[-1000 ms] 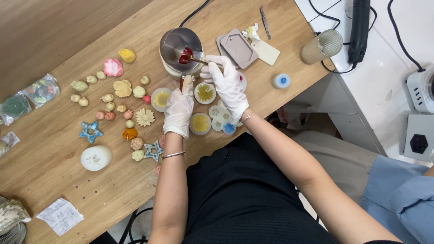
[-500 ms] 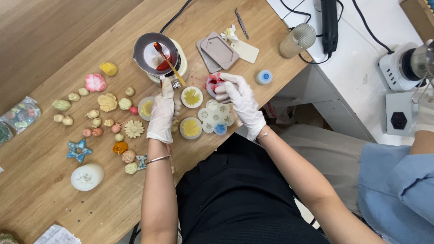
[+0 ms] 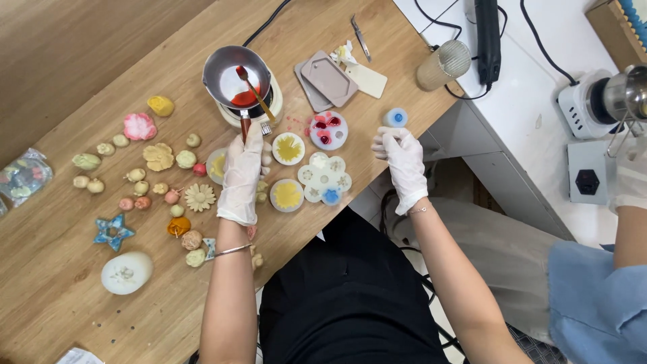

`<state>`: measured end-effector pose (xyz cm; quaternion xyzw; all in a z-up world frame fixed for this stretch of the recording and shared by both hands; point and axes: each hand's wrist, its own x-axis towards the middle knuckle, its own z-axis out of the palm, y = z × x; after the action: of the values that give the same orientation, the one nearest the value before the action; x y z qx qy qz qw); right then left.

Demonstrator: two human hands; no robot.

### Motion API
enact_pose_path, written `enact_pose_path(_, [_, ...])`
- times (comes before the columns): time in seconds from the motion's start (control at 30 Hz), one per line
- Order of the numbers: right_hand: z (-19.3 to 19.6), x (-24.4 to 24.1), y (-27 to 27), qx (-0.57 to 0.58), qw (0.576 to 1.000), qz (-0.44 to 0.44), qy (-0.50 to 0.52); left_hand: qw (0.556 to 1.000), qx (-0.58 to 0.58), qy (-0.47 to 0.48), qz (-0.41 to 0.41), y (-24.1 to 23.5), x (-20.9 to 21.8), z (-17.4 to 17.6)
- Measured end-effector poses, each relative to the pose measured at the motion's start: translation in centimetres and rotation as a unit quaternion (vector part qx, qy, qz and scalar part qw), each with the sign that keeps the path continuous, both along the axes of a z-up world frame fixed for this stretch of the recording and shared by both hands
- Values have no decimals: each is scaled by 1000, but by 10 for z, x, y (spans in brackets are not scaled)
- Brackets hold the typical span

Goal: The person pours red molten wax from a small saucepan into a flower-shaped silicone mold using a spoon. They then use a small white tool to smooth and adjust the wax within the mold cavities. The workspace contains several finished wax items and other molds.

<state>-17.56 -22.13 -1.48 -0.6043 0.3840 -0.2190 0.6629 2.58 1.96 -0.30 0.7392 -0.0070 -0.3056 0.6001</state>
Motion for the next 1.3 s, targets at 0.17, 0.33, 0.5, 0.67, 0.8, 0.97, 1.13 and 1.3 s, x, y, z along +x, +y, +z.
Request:
enact_pose_path(0.17, [-28, 44, -38, -11, 999, 40, -20, 1000, 21, -9, 17, 0, -10, 21])
enact_pose_path(0.33, [-78, 99, -79, 6, 997, 80, 3, 997, 73, -21, 16, -4, -19, 38])
enact_pose_path(0.5, [-101, 133, -97, 175, 981, 86, -2, 992, 117, -28, 47, -3, -36, 49])
enact_pose_path(0.67, [-111, 160, -111, 242, 962, 124, -13, 987, 92, -32, 131, 4, -54, 45])
enact_pose_path(0.8, [-104, 182, -116, 241, 960, 138, -31, 961, 156, -169, 153, 16, -76, 27])
enact_pose_path(0.97, [-103, 180, -119, 215, 967, 134, -33, 967, 80, -52, 238, 10, -106, 45])
enact_pose_path(1.13, [-56, 136, -122, 78, 973, 214, 45, 955, 96, -107, 261, 17, -136, 35])
enact_pose_path(1.3, [-11, 85, -148, -189, 965, 160, 92, 924, 104, -171, 326, -8, -158, 54])
